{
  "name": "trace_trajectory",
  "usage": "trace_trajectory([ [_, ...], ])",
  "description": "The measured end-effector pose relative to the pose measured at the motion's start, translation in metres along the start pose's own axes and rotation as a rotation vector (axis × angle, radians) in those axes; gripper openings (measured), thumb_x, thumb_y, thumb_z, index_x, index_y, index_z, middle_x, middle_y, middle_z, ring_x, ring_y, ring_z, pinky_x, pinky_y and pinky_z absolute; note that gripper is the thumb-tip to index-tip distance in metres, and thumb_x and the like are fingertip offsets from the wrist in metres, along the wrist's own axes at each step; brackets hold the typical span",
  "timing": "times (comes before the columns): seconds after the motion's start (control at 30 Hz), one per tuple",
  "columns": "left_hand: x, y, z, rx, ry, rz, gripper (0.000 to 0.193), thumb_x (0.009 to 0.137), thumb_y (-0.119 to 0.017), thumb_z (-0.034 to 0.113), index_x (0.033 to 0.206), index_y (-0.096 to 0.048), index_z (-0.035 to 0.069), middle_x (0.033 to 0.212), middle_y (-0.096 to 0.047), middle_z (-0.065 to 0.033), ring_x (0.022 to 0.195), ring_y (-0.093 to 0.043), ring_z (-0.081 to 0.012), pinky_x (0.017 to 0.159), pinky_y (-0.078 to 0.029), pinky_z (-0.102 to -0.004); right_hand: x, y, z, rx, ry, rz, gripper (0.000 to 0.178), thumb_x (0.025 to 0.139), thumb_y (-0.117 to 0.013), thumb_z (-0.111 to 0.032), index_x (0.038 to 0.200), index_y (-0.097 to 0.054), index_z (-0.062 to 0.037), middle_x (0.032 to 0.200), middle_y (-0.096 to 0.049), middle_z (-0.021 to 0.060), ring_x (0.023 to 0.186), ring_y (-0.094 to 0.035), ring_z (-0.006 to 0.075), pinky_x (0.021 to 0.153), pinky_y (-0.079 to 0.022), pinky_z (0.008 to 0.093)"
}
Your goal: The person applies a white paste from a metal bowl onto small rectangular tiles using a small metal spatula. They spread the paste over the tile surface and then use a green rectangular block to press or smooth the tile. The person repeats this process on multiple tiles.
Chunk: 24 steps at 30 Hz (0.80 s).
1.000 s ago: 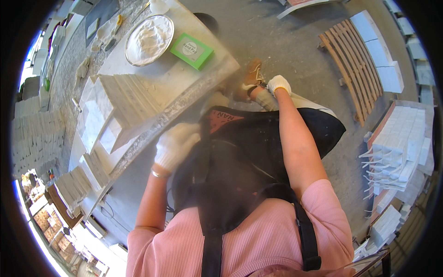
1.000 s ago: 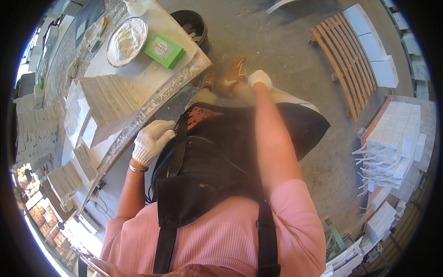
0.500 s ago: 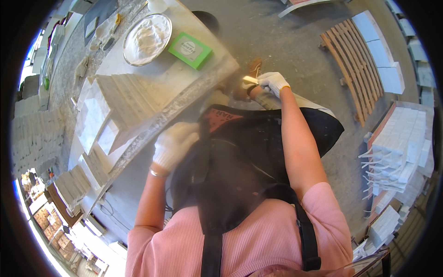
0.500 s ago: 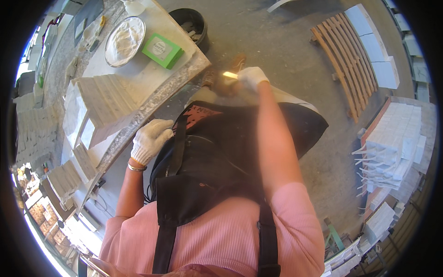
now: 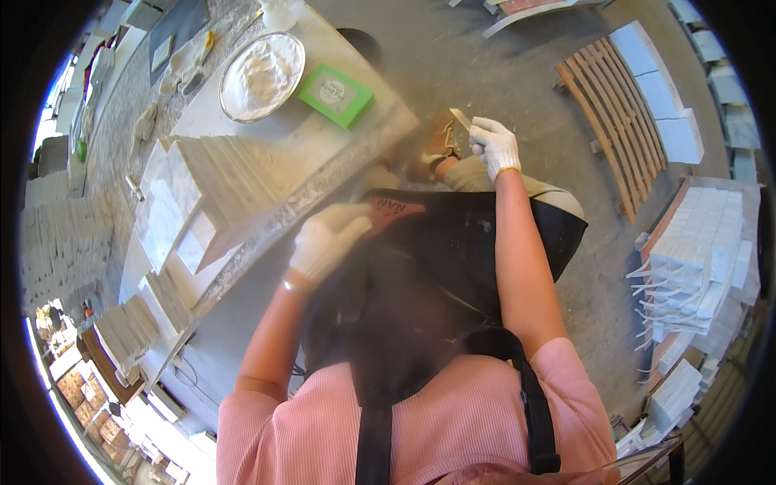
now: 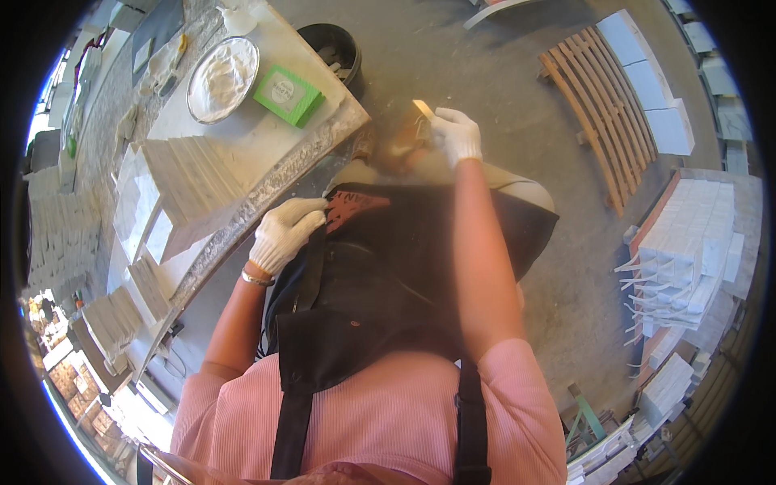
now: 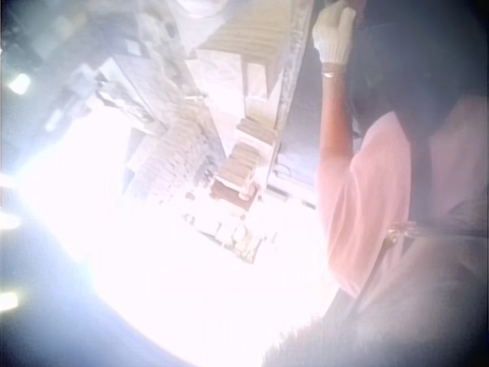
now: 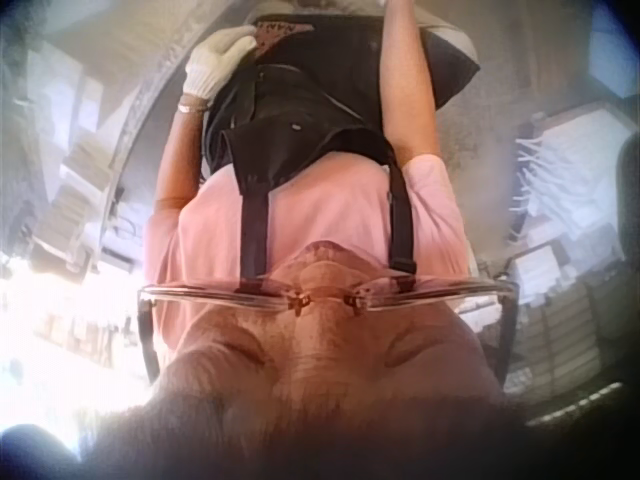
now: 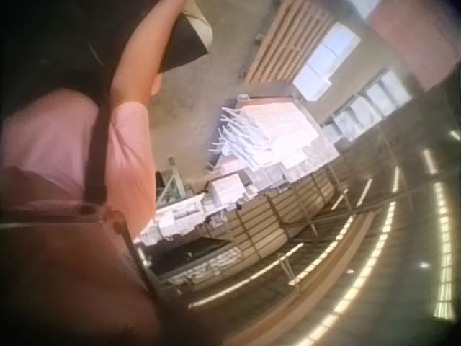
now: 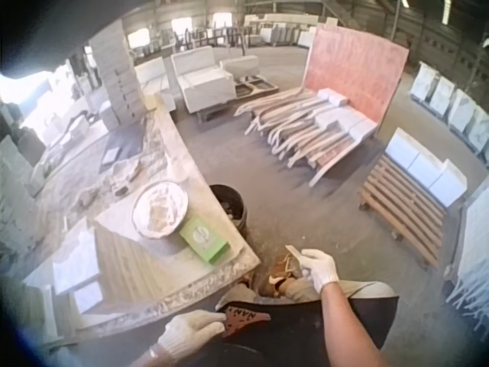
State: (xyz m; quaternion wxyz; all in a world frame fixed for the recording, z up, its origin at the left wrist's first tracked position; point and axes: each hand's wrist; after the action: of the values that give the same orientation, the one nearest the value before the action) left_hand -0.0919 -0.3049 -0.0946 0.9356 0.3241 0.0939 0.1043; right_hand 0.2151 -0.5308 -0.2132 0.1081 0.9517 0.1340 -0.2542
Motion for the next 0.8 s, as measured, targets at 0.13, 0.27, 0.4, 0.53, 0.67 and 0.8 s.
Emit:
trace_trajectory([
  [0.13,0.063,-0.045,0.001,-0.047,0.189,-0.189,0.038,0.098,-0.066,0.043,0.113,-0.079,0.011,0.115,-0.077,-0.0125,0.110,-0.071,-0.0355,0.098,-0.054,-0.0426,-0.052,0.012,-0.046,0.237,0.083,0.003,0.037,0.098,-0.074,-0.010,0.134,-0.070,-0.0035,0.090,-0.072,0.0049,0.063,-0.059,0.0063,0.050,-0.038,0.0186],
  [0.27,0.155,-0.109,0.003,0.425,0.282,-0.445,0.045,0.100,-0.056,0.056,0.115,-0.081,0.021,0.125,-0.075,-0.0165,0.111,-0.072,-0.0409,0.095,-0.057,-0.0473,-0.078,0.032,-0.063,0.345,0.094,0.063,0.033,0.101,-0.071,-0.009,0.133,-0.071,-0.0043,0.093,-0.072,0.0048,0.067,-0.060,0.0058,0.053,-0.040,0.0175],
  [0.4,0.186,-0.147,-0.021,0.561,0.088,-0.305,0.040,0.101,-0.056,0.056,0.111,-0.081,0.026,0.115,-0.075,-0.0154,0.104,-0.075,-0.0384,0.091,-0.060,-0.0488,-0.091,0.049,-0.056,0.308,0.088,0.063,0.033,0.102,-0.070,-0.010,0.134,-0.070,-0.0036,0.094,-0.073,0.0056,0.068,-0.060,0.0063,0.054,-0.041,0.0178],
  [0.53,0.206,-0.177,-0.034,0.660,0.002,-0.379,0.026,0.100,-0.061,0.040,0.110,-0.080,0.024,0.111,-0.076,-0.0136,0.099,-0.076,-0.0348,0.087,-0.061,-0.0476,-0.093,0.065,-0.047,0.371,0.044,0.088,0.032,0.103,-0.067,-0.009,0.134,-0.069,-0.0026,0.094,-0.072,0.0058,0.068,-0.060,0.0066,0.054,-0.042,0.0184],
  [0.67,0.222,-0.193,-0.036,0.690,-0.012,-0.518,0.027,0.100,-0.058,0.037,0.120,-0.076,0.030,0.114,-0.075,-0.0136,0.102,-0.075,-0.0379,0.088,-0.061,-0.0487,-0.087,0.073,-0.044,0.477,-0.039,0.060,0.030,0.104,-0.067,-0.010,0.133,-0.069,-0.0024,0.093,-0.070,0.0048,0.069,-0.059,0.0066,0.055,-0.042,0.0182],
  [0.8,0.234,-0.202,-0.042,0.695,-0.041,-0.633,0.034,0.100,-0.059,0.030,0.130,-0.072,0.037,0.120,-0.074,-0.0135,0.107,-0.074,-0.0366,0.091,-0.060,-0.0478,-0.083,0.076,-0.046,0.521,-0.059,0.019,0.030,0.104,-0.067,-0.010,0.133,-0.068,-0.0020,0.090,-0.069,0.0049,0.068,-0.059,0.0063,0.054,-0.041,0.0179],
])
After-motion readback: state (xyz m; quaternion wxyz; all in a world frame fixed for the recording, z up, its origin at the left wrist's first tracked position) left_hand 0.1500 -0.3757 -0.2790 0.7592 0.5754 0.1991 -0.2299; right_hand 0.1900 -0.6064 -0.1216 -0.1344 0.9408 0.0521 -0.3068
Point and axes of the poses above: each hand's wrist, its own x-axis towards the middle knuckle, its own y-axis out of the back of the hand, z = x × y
